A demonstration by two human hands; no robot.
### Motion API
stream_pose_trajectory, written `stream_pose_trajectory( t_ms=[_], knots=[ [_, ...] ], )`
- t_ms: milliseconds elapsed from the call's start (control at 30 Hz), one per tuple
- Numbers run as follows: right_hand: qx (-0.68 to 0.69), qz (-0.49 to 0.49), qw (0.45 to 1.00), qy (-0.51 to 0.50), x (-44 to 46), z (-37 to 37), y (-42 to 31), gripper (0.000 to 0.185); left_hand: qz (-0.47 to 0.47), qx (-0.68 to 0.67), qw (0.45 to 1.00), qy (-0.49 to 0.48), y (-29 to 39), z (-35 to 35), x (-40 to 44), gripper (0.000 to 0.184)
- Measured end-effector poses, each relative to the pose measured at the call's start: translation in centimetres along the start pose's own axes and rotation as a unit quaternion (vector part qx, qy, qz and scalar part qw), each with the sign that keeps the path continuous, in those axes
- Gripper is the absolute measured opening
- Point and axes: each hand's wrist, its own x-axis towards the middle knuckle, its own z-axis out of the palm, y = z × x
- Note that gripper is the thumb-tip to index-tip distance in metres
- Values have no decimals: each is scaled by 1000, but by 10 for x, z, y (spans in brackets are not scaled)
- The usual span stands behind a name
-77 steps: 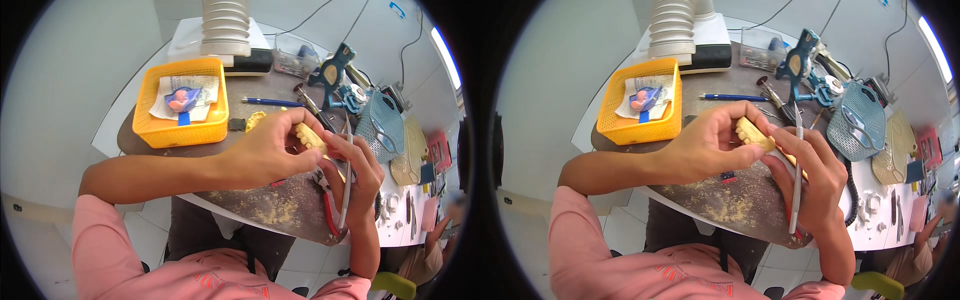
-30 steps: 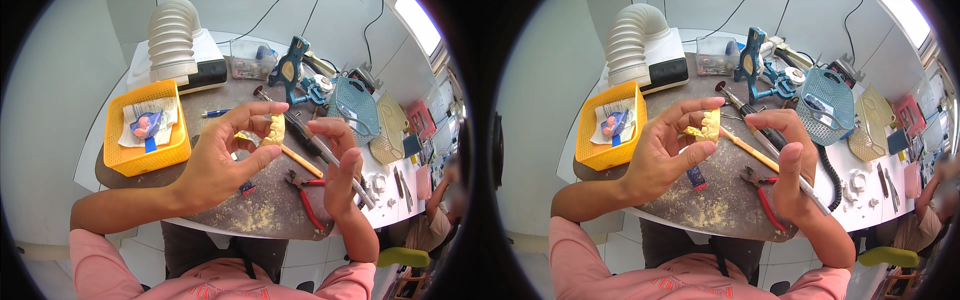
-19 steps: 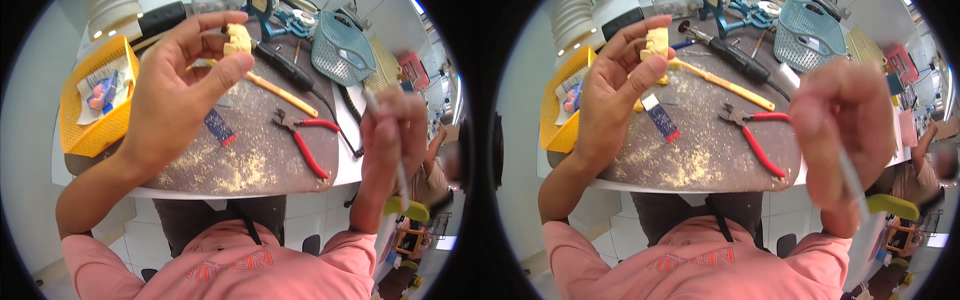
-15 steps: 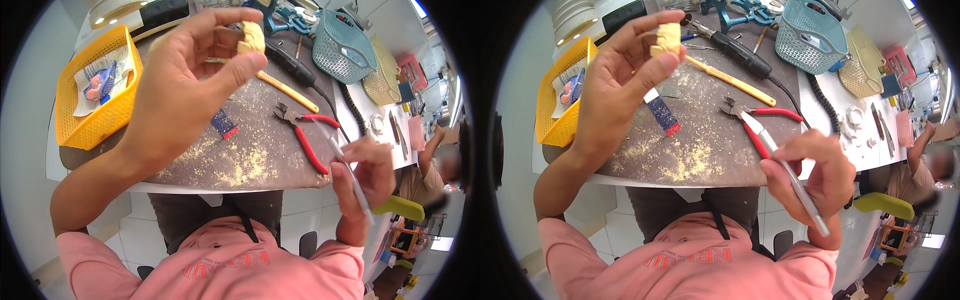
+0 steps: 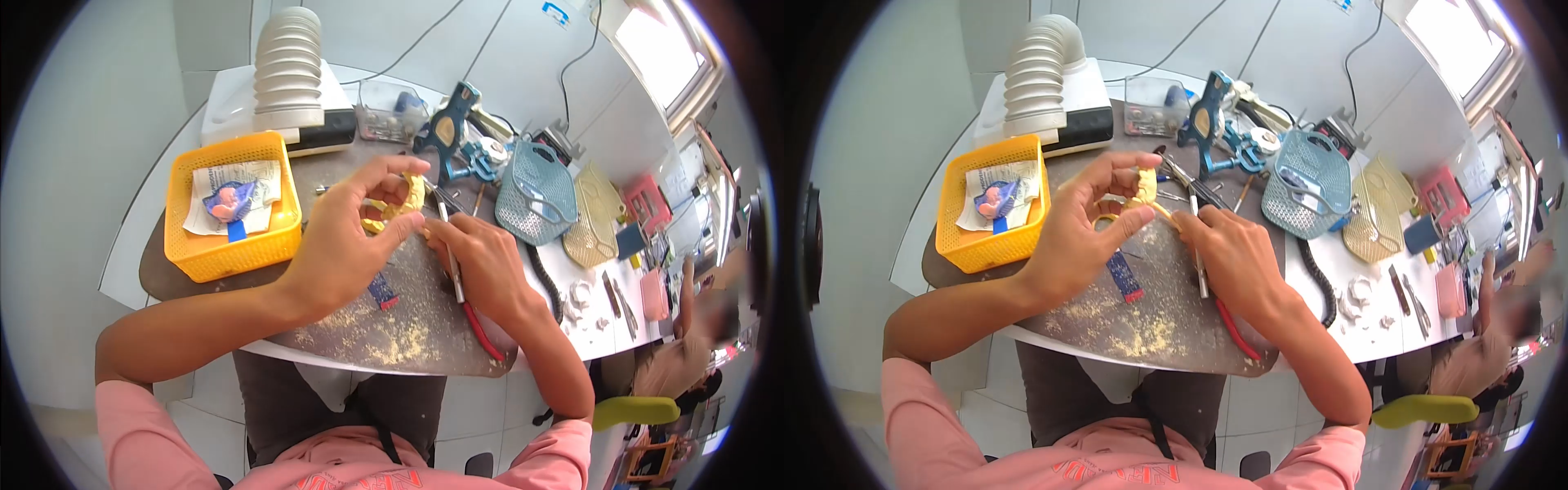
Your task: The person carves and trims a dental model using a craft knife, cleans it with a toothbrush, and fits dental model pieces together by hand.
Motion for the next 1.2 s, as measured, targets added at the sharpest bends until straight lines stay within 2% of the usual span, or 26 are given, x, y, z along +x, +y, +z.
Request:
stream_pose_trajectory(
  t_ms=[67,167,200,267,333,500,600,667,733,933,1033,1100,1200],
  knots=[
    [-11,2,1000,3,-1,0,1,28,-14,-2,1000,-10,2,-1,0,43],
    [72,45,987,134,-5,-5,4,34,-29,-10,999,-13,4,-1,-2,43],
    [74,44,987,132,-6,-10,5,34,-36,-30,999,-17,3,-1,-2,43],
    [41,0,969,243,-8,-18,11,36,-20,-11,999,-26,4,-1,-1,44],
    [44,-17,970,240,-11,-20,12,38,-2,9,999,-36,6,0,-1,45],
    [116,68,961,242,-13,-29,8,28,-10,-10,1000,-16,6,3,-1,47],
    [140,46,962,232,-20,-37,6,26,-3,-5,1000,16,-1,4,0,43],
    [147,30,962,227,-21,-35,7,27,-25,-5,1000,-4,1,1,2,45],
    [93,-6,972,214,-16,-33,0,27,-49,-5,999,-24,0,1,2,47],
    [37,-43,979,194,-14,-23,7,39,-33,-3,999,-30,-1,2,2,46],
    [23,-47,986,156,-18,-35,22,40,-58,-4,997,-47,1,2,0,45],
    [-4,-45,985,168,-23,-39,32,39,-106,-34,992,-59,0,5,-2,45],
    [-38,-17,984,174,-23,-43,37,32,-50,-37,998,-26,0,2,1,45]
  ],
)
